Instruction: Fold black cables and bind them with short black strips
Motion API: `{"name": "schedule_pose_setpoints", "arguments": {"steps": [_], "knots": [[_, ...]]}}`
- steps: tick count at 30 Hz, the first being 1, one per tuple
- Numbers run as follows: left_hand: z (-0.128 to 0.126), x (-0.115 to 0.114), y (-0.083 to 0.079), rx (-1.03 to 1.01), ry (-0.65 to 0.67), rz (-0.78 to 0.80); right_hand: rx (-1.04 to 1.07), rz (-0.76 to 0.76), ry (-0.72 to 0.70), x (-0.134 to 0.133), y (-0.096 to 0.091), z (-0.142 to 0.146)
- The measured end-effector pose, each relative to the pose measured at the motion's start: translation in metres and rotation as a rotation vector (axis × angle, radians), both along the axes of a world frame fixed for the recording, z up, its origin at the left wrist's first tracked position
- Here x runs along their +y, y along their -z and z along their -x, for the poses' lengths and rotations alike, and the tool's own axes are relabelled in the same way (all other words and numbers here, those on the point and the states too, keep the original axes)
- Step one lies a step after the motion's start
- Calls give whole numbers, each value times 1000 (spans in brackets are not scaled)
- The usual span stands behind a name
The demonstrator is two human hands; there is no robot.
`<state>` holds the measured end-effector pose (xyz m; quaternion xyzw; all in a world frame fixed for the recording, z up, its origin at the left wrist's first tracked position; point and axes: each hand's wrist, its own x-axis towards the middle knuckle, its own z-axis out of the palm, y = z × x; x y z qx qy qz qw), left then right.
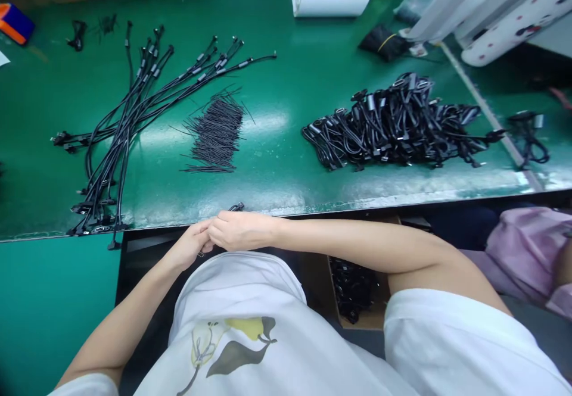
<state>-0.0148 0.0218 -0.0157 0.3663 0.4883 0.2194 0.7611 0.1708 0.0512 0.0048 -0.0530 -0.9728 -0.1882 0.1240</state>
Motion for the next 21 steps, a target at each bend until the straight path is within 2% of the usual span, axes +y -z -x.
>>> {"name": "schedule_pose_setpoints", "arguments": {"steps": [6, 11, 13, 16, 19, 21], "knots": [[-2, 2, -2, 0, 21, 38, 6, -21, 5, -1, 1, -1], [-8, -1, -6, 31, 10, 32, -120, 5, 69, -3, -2, 1], [-12, -2, -7, 43, -21, -1, -157, 134, 164, -2, -2, 3], [-20, -2, -8, 19, -129, -51, -119, 459, 360, 2, 1, 6], [-25, 1, -7, -32, -316, -79, 63, 726, 535, 6, 8, 7], [-26, 6, -6, -60, -390, -77, 253, 779, 605, 5, 12, 7]]}}
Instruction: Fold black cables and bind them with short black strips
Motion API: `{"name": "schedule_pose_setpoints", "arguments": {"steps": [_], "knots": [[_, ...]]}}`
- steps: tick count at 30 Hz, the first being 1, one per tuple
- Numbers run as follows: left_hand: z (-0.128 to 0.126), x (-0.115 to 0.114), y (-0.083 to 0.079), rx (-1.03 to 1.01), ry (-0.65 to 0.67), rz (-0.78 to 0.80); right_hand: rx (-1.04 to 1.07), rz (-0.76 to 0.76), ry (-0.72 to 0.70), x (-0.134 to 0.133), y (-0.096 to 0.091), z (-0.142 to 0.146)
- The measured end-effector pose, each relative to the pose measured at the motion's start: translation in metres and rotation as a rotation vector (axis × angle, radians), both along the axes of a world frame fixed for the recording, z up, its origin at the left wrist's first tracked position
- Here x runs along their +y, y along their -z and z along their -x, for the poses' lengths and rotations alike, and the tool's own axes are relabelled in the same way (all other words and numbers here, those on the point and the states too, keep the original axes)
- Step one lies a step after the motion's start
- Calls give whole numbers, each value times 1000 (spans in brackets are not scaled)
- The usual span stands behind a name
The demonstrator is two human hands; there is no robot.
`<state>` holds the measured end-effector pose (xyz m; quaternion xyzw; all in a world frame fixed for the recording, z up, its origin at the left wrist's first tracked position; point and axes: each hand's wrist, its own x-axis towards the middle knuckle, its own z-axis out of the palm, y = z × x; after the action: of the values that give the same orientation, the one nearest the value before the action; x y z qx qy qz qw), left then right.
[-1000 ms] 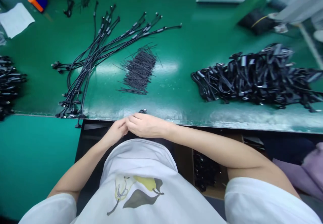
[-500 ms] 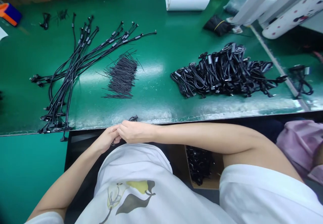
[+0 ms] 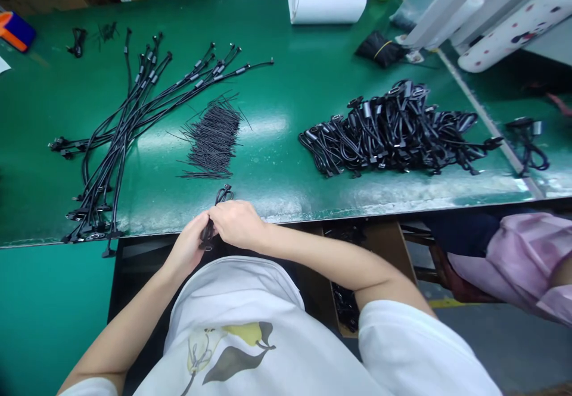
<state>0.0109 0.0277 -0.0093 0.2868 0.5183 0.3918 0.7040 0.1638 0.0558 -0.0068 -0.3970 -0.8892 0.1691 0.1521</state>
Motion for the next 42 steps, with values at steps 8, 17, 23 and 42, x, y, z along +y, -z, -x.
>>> {"name": "schedule_pose_setpoints", "arguments": {"steps": [8, 17, 23, 42], "knots": [[14, 1, -6, 205, -13, -378, 448, 191, 166, -7, 3, -5], [30, 0, -7, 513, 442, -516, 522, 372, 46, -14, -15, -9], [35, -3, -31, 375, 466, -617, 442, 519, 100, -12, -3, -10], [12, 3, -28, -180, 403, 167, 125, -379, -75, -6, -1, -27]]}}
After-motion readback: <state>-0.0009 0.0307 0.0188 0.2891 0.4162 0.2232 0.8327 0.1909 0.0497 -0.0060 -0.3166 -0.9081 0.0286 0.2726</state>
